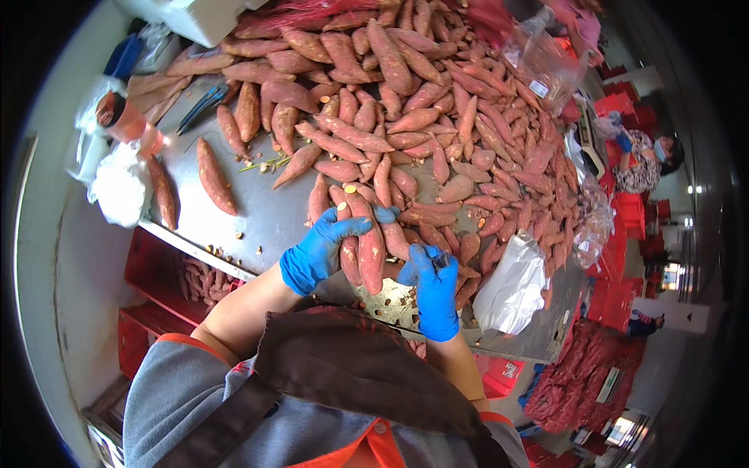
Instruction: The person picks sweet potatoes from a large pile on a table, breaks off small sprouts or ends by hand, and places the cleaned potatoes into a plastic bag. The person repeats this process continuously, handling the potatoes one at a time.
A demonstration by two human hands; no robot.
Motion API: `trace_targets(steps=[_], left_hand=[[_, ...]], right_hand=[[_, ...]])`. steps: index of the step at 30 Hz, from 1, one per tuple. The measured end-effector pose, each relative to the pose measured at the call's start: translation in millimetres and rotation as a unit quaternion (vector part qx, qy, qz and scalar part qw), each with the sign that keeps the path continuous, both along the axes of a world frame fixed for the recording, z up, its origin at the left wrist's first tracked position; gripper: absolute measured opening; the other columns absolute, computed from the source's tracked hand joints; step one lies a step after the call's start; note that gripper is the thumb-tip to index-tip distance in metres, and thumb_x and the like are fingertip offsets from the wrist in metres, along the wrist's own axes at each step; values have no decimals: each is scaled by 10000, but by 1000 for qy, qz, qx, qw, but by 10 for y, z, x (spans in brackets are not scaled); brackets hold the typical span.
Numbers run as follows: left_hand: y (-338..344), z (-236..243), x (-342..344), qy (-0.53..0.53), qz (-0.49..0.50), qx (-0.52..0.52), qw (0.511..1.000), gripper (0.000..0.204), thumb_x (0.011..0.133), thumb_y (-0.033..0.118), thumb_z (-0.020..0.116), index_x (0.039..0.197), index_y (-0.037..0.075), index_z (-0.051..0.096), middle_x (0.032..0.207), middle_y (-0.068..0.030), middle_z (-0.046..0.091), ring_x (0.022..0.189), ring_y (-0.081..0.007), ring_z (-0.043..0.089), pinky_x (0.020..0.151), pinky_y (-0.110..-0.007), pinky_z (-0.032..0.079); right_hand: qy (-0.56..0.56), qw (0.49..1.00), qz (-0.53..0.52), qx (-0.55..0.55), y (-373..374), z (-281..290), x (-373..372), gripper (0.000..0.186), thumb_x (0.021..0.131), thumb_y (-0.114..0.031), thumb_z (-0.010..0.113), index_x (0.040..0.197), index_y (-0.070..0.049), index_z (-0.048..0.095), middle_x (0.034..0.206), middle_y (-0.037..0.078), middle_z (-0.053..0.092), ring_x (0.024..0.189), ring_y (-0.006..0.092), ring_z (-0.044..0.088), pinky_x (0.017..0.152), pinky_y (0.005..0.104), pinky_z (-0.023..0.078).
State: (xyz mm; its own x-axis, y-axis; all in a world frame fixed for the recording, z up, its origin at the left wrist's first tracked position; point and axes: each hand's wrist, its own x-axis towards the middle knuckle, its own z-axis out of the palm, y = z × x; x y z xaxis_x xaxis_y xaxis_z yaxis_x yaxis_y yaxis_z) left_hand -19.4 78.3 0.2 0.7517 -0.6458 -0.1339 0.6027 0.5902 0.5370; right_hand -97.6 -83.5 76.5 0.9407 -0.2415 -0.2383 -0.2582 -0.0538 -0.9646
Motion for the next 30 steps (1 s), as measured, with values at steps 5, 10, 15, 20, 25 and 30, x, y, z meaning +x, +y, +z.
trace_targets(steps=[5, 10, 15, 20, 25, 30], left_hand=[[309, -97, -185, 99, 10, -79, 992, 381, 823, 178, 571, 1141, -26, 525, 1111, -154, 575, 985, -255, 584, 921, -354, 451], [865, -387, -483, 114, 40, -141, 983, 358, 809, 170, 596, 1106, -21, 541, 1019, -151, 611, 934, -263, 595, 875, -358, 469], [1199, -676, -887, 151, 58, -161, 974, 399, 779, 164, 641, 1113, -22, 529, 1053, -177, 609, 985, -278, 589, 908, -366, 456], [1466, -833, -1183, 170, 134, -217, 952, 449, 748, 175, 661, 1122, -8, 492, 1069, -183, 586, 1007, -301, 568, 930, -386, 436], [1743, -946, -1369, 166, 275, -115, 940, 358, 791, 172, 632, 1084, -18, 554, 1031, -147, 604, 987, -268, 578, 915, -356, 449], [1921, -656, -1480, 320, 361, -20, 876, 292, 879, 156, 568, 1103, -31, 550, 1014, -158, 615, 935, -240, 605, 876, -341, 480]], right_hand=[[51, 993, 63, 86, 188, -126, 2, 318, 896, -193, 563, 624, -30, 556, 540, 31, 534, 495, 104, 487, 488, 254, 380], [58, 946, 300, -106, 759, -63, 64, 298, 871, -127, 561, 601, -25, 483, 515, 70, 494, 460, 186, 478, 480, 316, 355], [-104, 789, 548, -260, 1065, -194, 99, 292, 854, -61, 516, 566, -31, 479, 515, 46, 494, 485, 182, 481, 487, 320, 336], [40, 798, 581, -152, 1380, -328, 125, 212, 846, -89, 539, 638, -57, 511, 548, 34, 525, 522, 233, 512, 532, 355, 371], [58, 841, 515, -154, 1699, -602, 48, 284, 893, -96, 475, 613, -55, 455, 551, 27, 475, 462, 148, 472, 466, 281, 350], [-108, 826, 499, -237, 2027, -918, 333, 266, 795, -16, 611, 601, -55, 433, 560, 62, 446, 449, 164, 445, 434, 288, 337]])
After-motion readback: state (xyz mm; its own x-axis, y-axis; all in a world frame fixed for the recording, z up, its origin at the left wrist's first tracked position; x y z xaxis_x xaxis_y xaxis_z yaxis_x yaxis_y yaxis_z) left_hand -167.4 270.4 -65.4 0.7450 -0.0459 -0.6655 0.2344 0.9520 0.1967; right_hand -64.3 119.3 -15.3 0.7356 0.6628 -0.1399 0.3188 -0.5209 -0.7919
